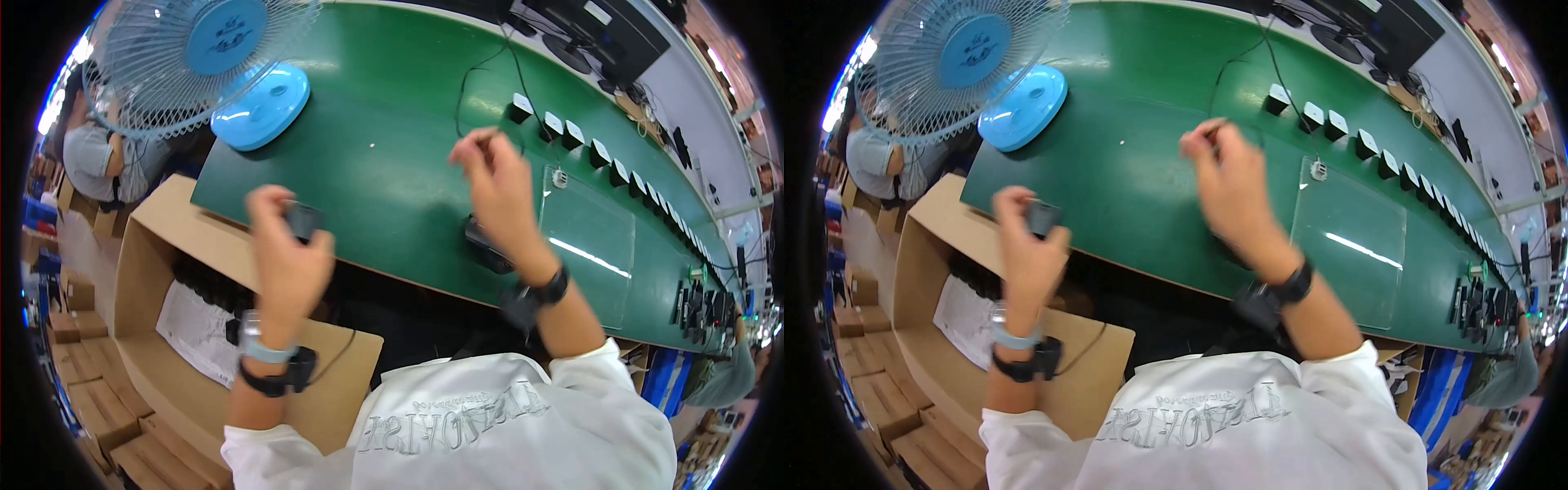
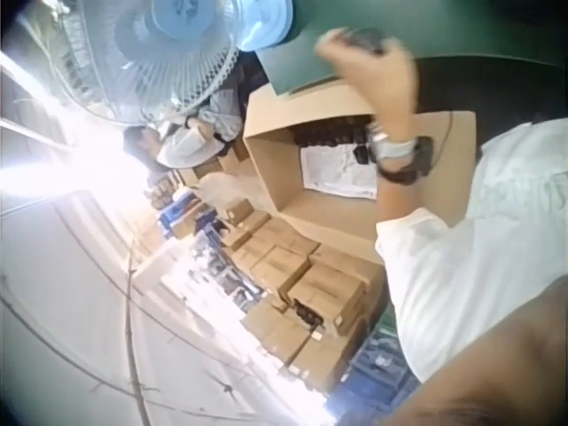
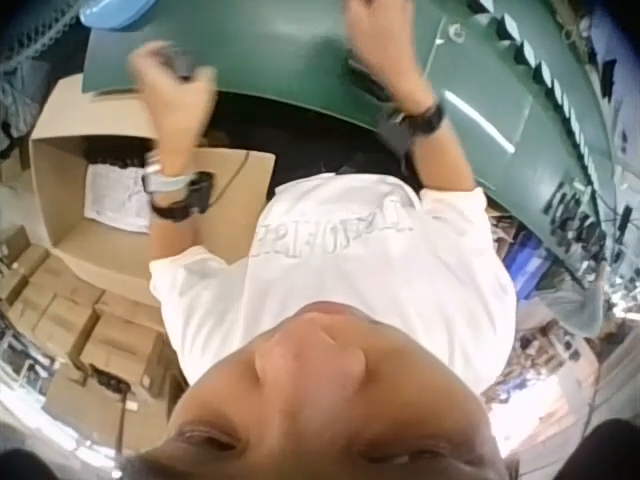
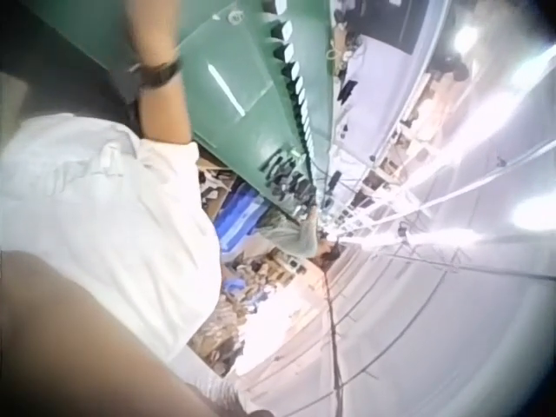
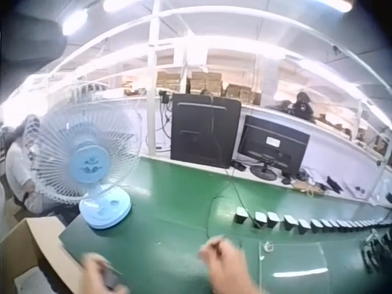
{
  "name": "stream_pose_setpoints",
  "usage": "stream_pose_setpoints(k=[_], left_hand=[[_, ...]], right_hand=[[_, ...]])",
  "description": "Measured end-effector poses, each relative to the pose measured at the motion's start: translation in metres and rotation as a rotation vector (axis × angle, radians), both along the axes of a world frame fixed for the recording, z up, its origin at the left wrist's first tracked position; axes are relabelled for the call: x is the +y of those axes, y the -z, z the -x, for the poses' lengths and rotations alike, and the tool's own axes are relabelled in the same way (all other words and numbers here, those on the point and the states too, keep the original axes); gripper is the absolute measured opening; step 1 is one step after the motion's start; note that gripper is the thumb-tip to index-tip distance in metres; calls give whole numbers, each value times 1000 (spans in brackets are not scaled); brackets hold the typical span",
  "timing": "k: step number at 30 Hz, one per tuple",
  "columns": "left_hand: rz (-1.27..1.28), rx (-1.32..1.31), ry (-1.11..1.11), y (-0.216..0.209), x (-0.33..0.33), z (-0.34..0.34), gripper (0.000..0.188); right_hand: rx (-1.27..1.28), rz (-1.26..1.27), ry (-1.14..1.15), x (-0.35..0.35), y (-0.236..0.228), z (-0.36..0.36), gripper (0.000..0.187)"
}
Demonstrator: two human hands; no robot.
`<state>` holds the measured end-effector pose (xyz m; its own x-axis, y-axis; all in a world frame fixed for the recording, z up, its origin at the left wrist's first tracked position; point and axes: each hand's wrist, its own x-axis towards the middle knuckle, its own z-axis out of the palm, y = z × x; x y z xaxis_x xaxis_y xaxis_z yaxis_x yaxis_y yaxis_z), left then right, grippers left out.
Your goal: Testing the optical sensor and functionality of computer mice at a quality control station.
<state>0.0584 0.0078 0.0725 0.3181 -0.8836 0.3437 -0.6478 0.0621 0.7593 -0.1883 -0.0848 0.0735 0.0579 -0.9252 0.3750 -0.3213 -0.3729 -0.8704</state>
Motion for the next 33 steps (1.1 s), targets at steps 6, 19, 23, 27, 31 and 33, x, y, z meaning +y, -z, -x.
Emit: stream_pose_setpoints(k=[6, 19, 23, 27, 31, 33], left_hand=[[-65, -196, -411, 11, 72, -227, 50], [-592, -221, -508, 231, 192, -301, 49], [-632, -294, -386, 226, 183, -301, 53], [-707, -585, -449, 183, 194, -325, 46], [-93, -334, -299, 53, 85, -210, 31], [-64, -154, -63, -6, 55, -122, 28]], right_hand=[[988, 400, 41, -193, 60, 131, 22], [937, 137, -42, -217, 79, 159, 26], [898, 173, -19, -187, 56, 148, 25], [671, 144, -140, -122, 16, 103, 25], [249, -281, -464, -17, -37, 68, 16], [83, -386, -625, 24, -41, 38, 11]])
